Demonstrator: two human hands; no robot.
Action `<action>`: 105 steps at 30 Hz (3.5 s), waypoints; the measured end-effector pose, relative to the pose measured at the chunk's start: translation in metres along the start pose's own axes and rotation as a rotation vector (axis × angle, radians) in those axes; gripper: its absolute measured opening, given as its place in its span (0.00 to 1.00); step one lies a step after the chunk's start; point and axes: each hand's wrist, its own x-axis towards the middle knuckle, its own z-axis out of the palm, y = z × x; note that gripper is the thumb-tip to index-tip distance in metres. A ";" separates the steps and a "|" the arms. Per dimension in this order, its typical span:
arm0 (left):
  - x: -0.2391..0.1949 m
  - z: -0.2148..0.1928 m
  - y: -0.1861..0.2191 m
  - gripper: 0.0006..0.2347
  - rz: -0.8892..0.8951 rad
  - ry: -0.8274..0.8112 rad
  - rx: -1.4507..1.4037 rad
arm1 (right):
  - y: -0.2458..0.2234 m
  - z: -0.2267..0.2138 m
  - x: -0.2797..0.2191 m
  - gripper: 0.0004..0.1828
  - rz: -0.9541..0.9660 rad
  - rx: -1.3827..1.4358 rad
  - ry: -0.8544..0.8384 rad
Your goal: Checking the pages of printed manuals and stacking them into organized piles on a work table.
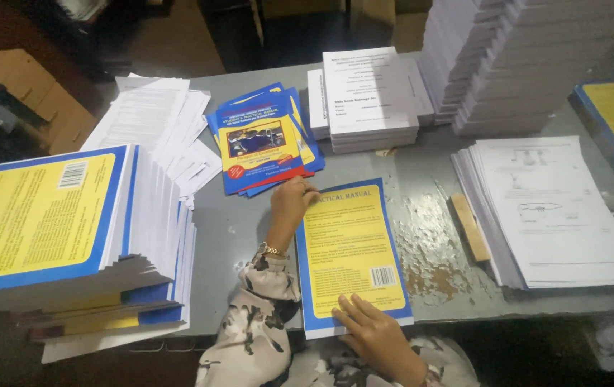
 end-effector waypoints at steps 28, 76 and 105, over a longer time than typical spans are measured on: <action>-0.189 0.003 0.097 0.11 -0.375 -0.314 -1.031 | -0.021 0.000 0.006 0.62 0.248 -0.090 0.134; -0.194 0.005 0.093 0.15 0.210 -0.157 -0.412 | 0.059 -0.040 0.196 0.30 0.085 0.381 -0.069; -0.197 -0.039 -0.017 0.34 -0.801 0.424 -1.503 | 0.044 -0.197 0.047 0.21 0.498 0.564 -0.051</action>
